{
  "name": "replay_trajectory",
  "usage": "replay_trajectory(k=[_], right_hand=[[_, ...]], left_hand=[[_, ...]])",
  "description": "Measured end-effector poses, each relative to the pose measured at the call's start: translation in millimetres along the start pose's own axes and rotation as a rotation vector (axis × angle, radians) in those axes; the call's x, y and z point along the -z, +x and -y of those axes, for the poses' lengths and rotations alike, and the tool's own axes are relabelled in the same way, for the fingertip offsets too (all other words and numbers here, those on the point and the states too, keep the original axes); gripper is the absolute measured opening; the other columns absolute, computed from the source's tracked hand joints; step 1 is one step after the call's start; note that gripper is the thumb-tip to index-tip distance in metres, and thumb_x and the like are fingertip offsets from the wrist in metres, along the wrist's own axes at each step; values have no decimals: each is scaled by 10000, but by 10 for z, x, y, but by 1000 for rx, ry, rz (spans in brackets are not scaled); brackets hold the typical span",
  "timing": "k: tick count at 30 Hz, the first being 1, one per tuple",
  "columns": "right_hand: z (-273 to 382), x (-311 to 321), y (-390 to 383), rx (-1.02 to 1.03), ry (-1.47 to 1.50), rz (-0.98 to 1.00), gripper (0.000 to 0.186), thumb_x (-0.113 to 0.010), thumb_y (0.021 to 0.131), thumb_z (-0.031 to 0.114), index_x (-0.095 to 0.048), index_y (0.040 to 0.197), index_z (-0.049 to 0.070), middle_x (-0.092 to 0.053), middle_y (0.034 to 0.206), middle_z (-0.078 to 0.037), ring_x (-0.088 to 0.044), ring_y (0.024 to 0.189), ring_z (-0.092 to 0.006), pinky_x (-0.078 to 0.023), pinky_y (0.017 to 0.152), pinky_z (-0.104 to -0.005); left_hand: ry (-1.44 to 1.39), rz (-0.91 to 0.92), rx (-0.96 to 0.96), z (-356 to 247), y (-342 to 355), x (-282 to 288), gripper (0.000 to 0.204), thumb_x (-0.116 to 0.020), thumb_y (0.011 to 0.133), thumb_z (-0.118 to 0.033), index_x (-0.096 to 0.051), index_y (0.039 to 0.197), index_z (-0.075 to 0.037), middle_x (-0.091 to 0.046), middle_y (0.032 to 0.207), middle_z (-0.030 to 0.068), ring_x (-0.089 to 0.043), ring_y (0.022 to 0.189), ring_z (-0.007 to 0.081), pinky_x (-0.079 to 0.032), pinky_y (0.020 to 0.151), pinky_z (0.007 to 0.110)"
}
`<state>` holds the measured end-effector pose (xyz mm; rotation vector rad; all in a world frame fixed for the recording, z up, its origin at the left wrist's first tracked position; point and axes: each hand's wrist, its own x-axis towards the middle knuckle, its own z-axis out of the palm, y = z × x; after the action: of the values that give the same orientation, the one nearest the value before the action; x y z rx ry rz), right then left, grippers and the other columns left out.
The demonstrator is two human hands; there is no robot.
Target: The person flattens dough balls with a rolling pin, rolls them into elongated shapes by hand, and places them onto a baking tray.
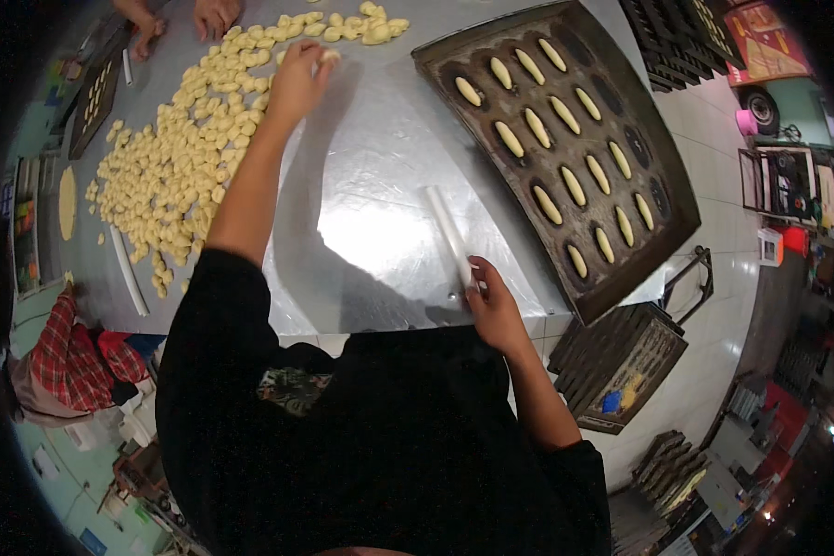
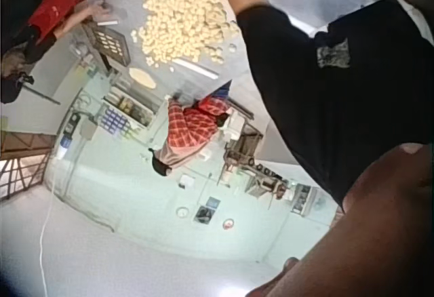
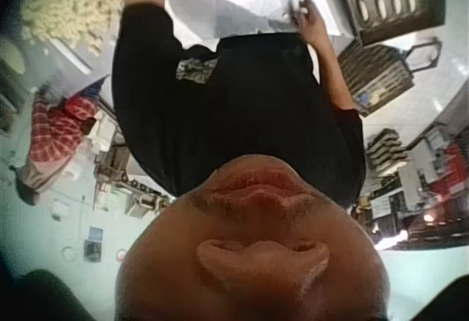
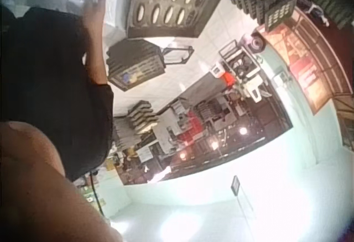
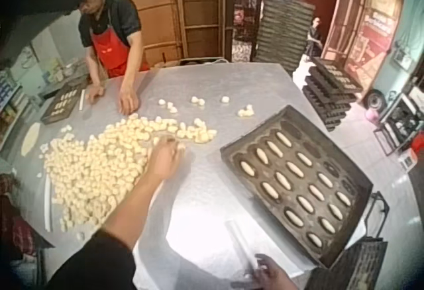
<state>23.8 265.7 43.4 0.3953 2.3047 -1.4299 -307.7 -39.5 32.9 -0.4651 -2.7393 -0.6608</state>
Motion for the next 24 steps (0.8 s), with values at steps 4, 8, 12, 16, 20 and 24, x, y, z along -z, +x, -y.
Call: replay_trajectory(k=[4,8,12,16,20,24], right_hand=[[-180,70,-20,-164,423,117,426,-515,978,119,-475,1401,92,-613,1040,-38,-552,841,-100,-456,753,-245],[-46,101,78,-65,48,17,431,-562,996,223,-506,1354,-11,-671,978,-107,-611,801,-145,-495,728,-302],[40,108,312,505,-527,-30,426,-599,908,96,-543,1325,24,-693,1076,-139,-683,871,-279,-522,786,-383],[-75,-156,477,780,-798,56,430,-563,916,121,-532,1335,32,-585,1320,-132,-569,1197,-308,-451,988,-406],[-46,-355,713,796,-918,-33,592,-511,970,363,-409,1439,16,-385,1514,-175,-339,1418,-322,-285,1138,-479],[242,-386,1308,776,-852,-341,770,-478,939,546,-344,1485,21,-294,1556,-216,-268,1448,-363,-180,1166,-546]], left_hand=[[-462,143,35,-1024,-1591,-116,402,-553,919,-125,-563,1316,-64,-566,1349,159,-548,1237,310,-414,1047,402],[-227,519,-12,-1713,-2557,-137,610,-615,861,-324,-479,1415,-105,-231,1591,176,-257,1460,332,-93,1162,596],[-250,6,-12,-1840,-2618,175,576,-729,802,-323,-570,1308,-97,-393,1511,164,-373,1400,324,-148,1128,630],[-75,155,-34,-1532,-2795,-14,409,-630,905,-237,-590,1268,-52,-532,1395,118,-449,1337,325,-317,1106,529],[90,229,45,-1519,-2607,-107,491,-480,976,-341,-528,1329,-3,-470,1439,190,-411,1363,335,-275,1127,540],[199,155,87,-1431,-2167,-329,542,-496,961,-358,-490,1362,6,-421,1475,206,-363,1392,346,-209,1132,587]])
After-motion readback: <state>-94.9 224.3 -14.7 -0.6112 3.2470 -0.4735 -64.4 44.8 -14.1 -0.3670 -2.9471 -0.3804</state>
